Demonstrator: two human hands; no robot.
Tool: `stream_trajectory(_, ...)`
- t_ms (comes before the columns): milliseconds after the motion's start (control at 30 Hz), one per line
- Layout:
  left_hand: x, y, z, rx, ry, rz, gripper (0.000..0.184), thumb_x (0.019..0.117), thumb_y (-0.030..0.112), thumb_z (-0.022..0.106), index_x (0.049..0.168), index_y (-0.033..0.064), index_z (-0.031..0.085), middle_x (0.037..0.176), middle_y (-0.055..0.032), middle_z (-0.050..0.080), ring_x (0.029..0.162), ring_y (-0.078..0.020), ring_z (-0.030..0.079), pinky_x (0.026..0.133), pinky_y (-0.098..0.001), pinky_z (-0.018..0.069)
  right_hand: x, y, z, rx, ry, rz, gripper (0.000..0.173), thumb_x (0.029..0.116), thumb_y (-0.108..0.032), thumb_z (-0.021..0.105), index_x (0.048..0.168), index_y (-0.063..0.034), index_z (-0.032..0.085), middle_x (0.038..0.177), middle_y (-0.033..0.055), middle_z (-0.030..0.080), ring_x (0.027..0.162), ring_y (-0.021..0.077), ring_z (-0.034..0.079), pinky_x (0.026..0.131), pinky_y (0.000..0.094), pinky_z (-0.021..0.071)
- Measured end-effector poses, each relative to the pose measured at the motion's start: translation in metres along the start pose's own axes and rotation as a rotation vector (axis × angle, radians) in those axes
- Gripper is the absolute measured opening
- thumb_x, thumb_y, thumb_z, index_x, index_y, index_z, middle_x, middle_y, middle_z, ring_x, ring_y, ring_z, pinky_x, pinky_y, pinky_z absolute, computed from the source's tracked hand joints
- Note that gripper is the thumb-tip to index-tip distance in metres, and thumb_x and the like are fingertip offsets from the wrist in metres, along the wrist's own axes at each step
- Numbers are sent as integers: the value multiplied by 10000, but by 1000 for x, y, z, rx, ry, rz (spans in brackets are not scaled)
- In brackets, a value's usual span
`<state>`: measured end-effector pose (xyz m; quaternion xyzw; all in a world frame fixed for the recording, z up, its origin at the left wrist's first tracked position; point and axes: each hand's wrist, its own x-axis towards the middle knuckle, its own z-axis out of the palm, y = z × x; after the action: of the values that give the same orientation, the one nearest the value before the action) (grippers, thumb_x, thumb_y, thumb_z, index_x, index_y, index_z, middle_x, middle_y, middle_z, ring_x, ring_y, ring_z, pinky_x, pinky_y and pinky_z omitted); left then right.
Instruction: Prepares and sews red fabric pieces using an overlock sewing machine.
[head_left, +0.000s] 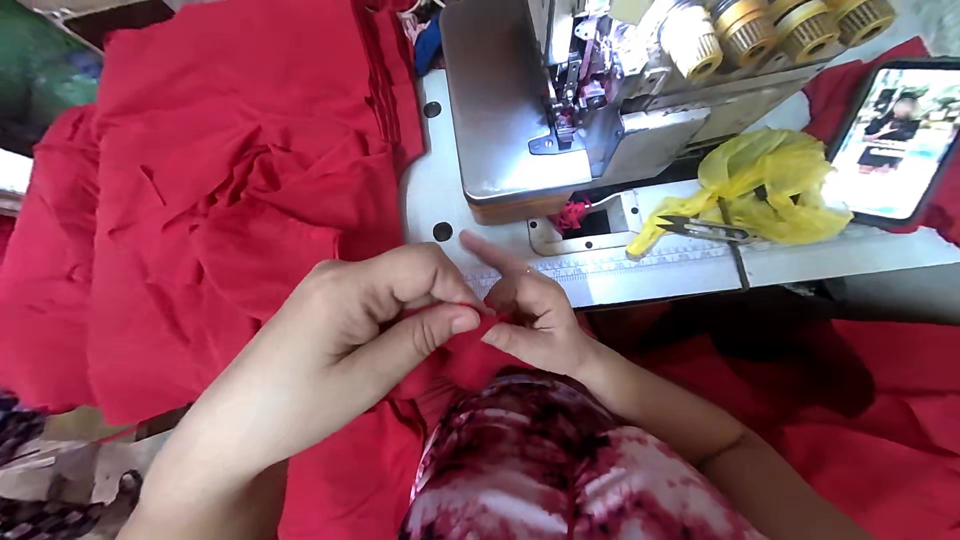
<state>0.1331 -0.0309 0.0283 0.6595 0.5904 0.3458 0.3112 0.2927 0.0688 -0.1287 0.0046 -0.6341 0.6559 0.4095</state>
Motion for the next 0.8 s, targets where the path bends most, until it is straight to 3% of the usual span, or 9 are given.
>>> stream_trajectory(67, -2, 1, -2, -27, 2, 16, 285, 1033, 303, 596, 850, 91, 644, 757, 126, 628, 715, 147, 543, 675, -38, 444, 1, 5, -3, 62, -92, -34, 259, 1008, -249, 646, 878, -26, 631, 1303, 112, 655, 1162, 74, 644, 943, 246, 560)
stream_trajectory(200, -19, -13, -25, 10, 52, 73, 135, 1031, 313, 610, 1008, 202, 683, 895, 147, 714, 807, 29, 684, 715, -148, 593, -1, 9, -9, 40, -150, -57, 282, 1027, -228, 617, 859, -2, 624, 1010, 72, 697, 1015, 41, 653, 849, 191, 550)
stream_trajectory(367, -32, -7, -38, 18, 135, 9, 105, 1011, 293, 643, 1020, 197, 685, 887, 145, 713, 790, -12, 704, 770, -223, 639, -4, 10, -14, -43, -197, -24, 299, 1031, -165, 600, 838, 54, 665, 1001, 120, 716, 1008, 51, 662, 855, 183, 543)
stream_trajectory(433, -36, -11, -41, 39, 162, 36, 113, 1003, 288, 659, 1023, 188, 708, 970, 118, 747, 897, -50, 732, 836, -249, 641, -5, 8, -15, -68, -153, -8, 267, 1001, -151, 654, 811, 37, 670, 986, 100, 709, 967, 37, 657, 816, 169, 546)
stream_trajectory(500, -39, -21, -44, 170, 227, 85, 130, 981, 331, 683, 981, 215, 740, 1112, 108, 730, 1074, -73, 682, 965, -277, 571, -4, 5, -19, -97, -90, 1, 207, 955, -148, 719, 810, -5, 682, 971, 49, 685, 948, 19, 644, 806, 165, 556)
stream_trajectory(567, -40, -27, -44, 286, 281, 82, 171, 968, 403, 679, 948, 249, 749, 1273, 97, 646, 1202, -58, 543, 1010, -273, 416, -2, -1, -24, -142, -43, 17, 188, 911, -148, 761, 788, -28, 684, 956, 22, 675, 943, 15, 642, 803, 166, 563)
stream_trajectory(600, -40, -28, -43, 307, 301, 71, 176, 961, 425, 678, 938, 265, 747, 1304, 101, 609, 1218, -42, 511, 1016, -256, 397, 0, -3, -26, -164, -28, 31, 183, 896, -146, 773, 781, -33, 686, 945, 17, 679, 943, 19, 646, 802, 168, 564)
stream_trajectory(700, -42, -26, -33, 250, 313, 58, 144, 962, 420, 681, 956, 290, 743, 1253, 157, 608, 1145, 17, 529, 949, -188, 423, 1, -5, -28, -198, 15, 64, 159, 874, -105, 778, 784, -33, 668, 899, 28, 698, 898, 37, 670, 776, 186, 573)
stream_trajectory(800, -46, -25, -25, 140, 300, 77, 142, 988, 359, 674, 995, 232, 738, 1112, 136, 700, 997, -3, 665, 831, -159, 559, -1, -8, -23, -174, 89, 126, 158, 853, -51, 779, 864, -55, 622, 836, -9, 695, 757, 3, 665, 692, 171, 576)
